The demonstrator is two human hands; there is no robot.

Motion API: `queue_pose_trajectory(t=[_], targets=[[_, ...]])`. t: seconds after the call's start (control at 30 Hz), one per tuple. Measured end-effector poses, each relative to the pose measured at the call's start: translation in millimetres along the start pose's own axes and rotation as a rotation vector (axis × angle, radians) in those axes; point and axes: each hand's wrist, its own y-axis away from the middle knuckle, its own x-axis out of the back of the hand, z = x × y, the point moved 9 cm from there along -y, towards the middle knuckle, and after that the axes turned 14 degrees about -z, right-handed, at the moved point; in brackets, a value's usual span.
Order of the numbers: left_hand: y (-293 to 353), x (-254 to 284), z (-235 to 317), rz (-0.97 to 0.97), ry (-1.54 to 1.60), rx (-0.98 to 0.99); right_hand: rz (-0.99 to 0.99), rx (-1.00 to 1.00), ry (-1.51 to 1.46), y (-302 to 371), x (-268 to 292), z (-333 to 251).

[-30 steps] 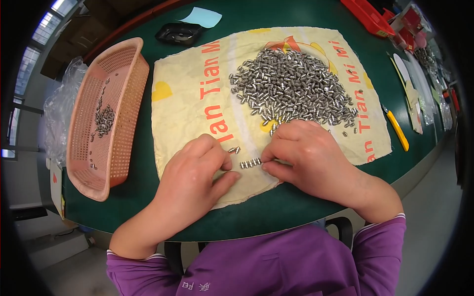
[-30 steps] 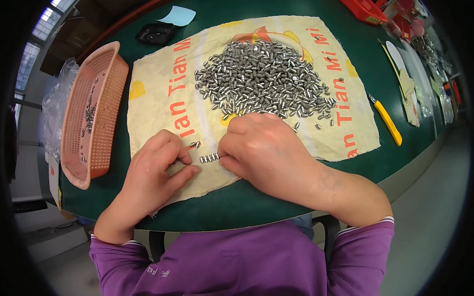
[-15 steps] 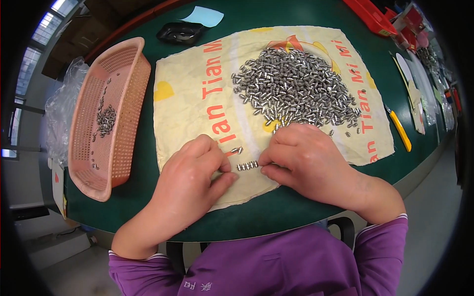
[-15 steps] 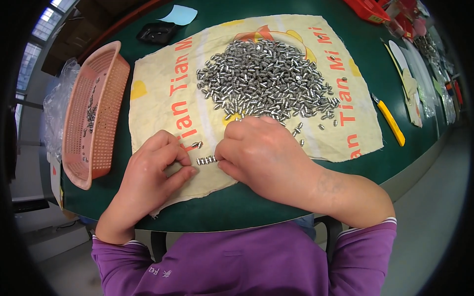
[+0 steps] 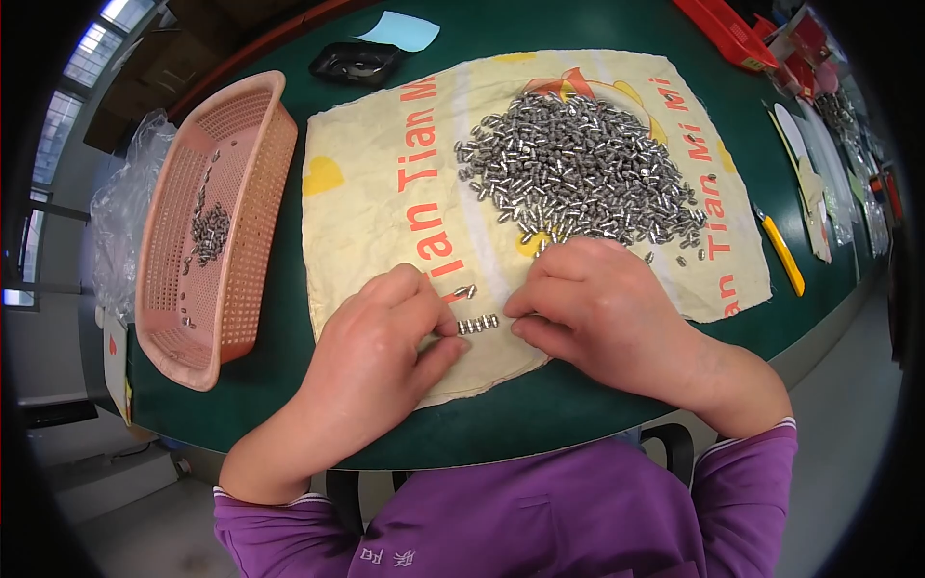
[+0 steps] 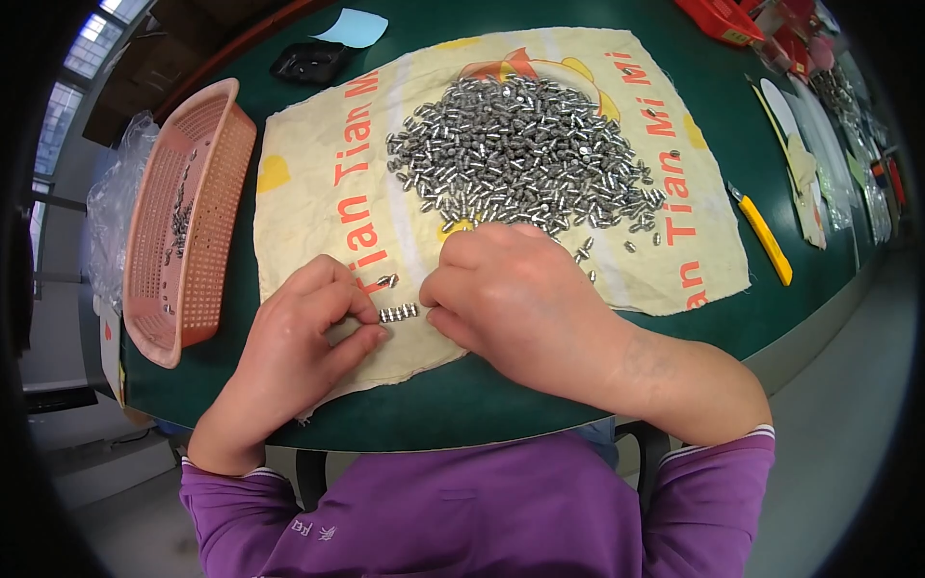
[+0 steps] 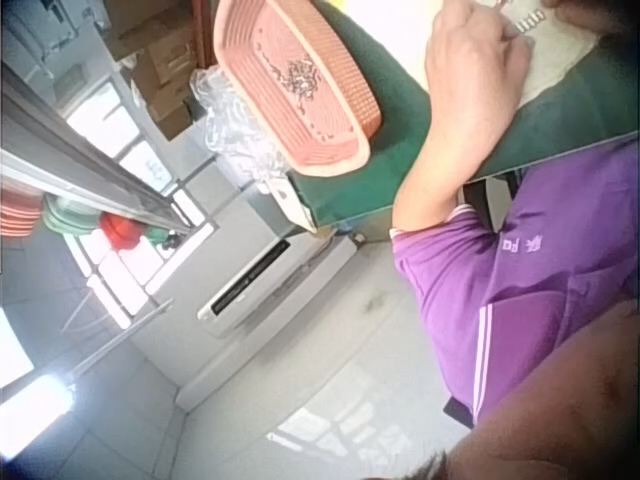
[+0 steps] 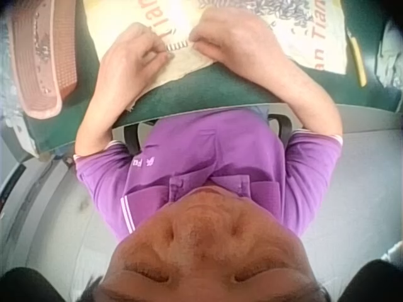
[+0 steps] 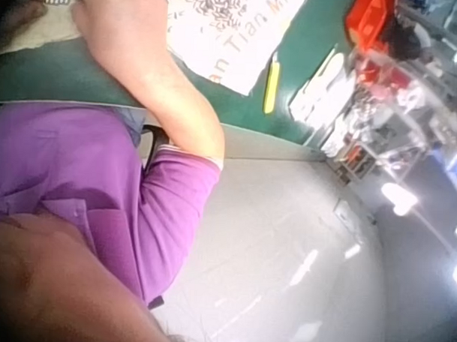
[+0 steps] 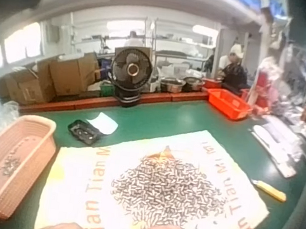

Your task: The recorder is sorting small metal pins from a pile on a cloth mat and precisely inserting them into plastic carrier strips using their hands and a small manual tool.

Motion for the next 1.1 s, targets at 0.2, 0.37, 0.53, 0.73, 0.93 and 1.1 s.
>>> queue_pose_trajectory(t=[0.2,0.37,0.53,0.73,0.93,1.1], targets=[[-0.2,-0.7,3.3,0.019,-0.014,-0.033,0.001,-0.035,0.025,1.1,3.3,3.6],[-1.0,-1.7,4.9,0.017,-0.013,-0.048,0.000,-0.053,0.033,1.6,4.9,5.4],[-1.8,-2.5,5.9,0.019,-0.019,-0.061,0.004,-0.055,0.026,1.8,5.6,6.4],[-1.7,-4.5,5.1,0.006,-0.007,-0.051,0.007,-0.053,0.028,2.3,6.4,7.0],[-2.5,-4.6,6.9,0.008,0.004,-0.073,0.035,-0.026,0.009,3.2,7.8,6.6],[-2.9,-5.8,7.1,0.008,0.006,-0.088,0.026,-0.028,0.014,3.4,8.2,7.7]])
